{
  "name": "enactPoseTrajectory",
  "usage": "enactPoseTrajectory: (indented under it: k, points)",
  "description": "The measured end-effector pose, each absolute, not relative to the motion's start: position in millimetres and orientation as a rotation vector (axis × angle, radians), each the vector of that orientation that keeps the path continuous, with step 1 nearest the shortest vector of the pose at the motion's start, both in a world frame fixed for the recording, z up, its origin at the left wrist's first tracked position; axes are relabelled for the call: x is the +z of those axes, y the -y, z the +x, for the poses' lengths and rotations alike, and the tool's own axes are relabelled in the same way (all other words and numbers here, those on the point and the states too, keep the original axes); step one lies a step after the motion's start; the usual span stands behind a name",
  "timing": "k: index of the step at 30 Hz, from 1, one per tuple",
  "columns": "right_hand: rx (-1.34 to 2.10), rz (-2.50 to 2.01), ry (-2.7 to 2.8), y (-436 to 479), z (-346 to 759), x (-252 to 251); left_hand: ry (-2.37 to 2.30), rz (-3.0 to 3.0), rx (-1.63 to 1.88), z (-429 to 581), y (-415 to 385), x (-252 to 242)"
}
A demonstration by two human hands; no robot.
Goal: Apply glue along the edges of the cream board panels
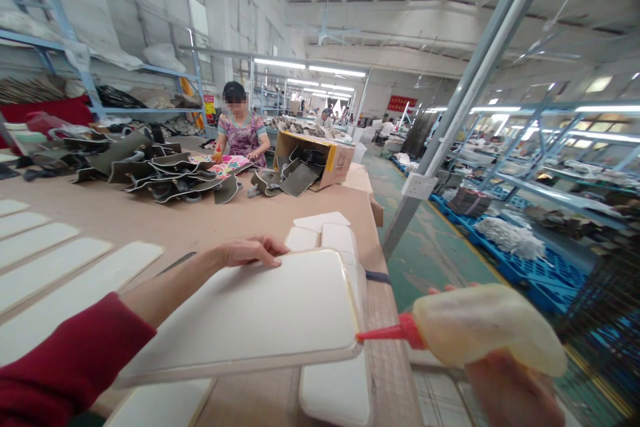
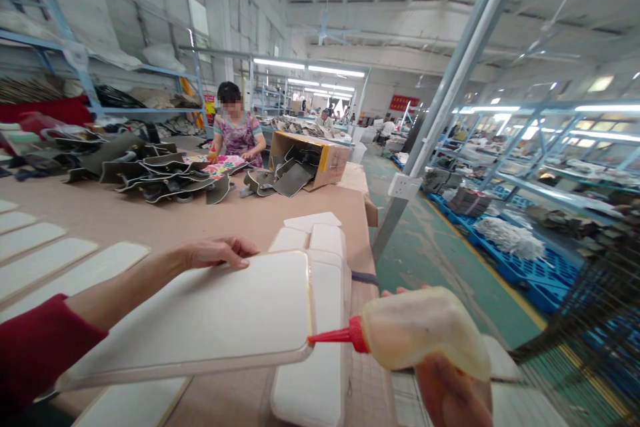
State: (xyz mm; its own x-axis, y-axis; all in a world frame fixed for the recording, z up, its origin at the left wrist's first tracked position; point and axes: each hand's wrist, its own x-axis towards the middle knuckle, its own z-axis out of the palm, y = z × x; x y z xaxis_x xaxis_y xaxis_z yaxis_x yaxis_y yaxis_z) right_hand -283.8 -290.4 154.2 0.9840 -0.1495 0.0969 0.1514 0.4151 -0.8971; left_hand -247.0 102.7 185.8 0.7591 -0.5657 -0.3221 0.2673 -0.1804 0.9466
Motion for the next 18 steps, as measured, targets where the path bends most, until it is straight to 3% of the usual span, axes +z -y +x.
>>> enactPoseTrajectory:
  k: [18]
  points:
    - [-0.699,-1.107,0.040,259.9,-292.6,146.9,0.097,1.374,-0.552,-254.4,-108.0,150.8]
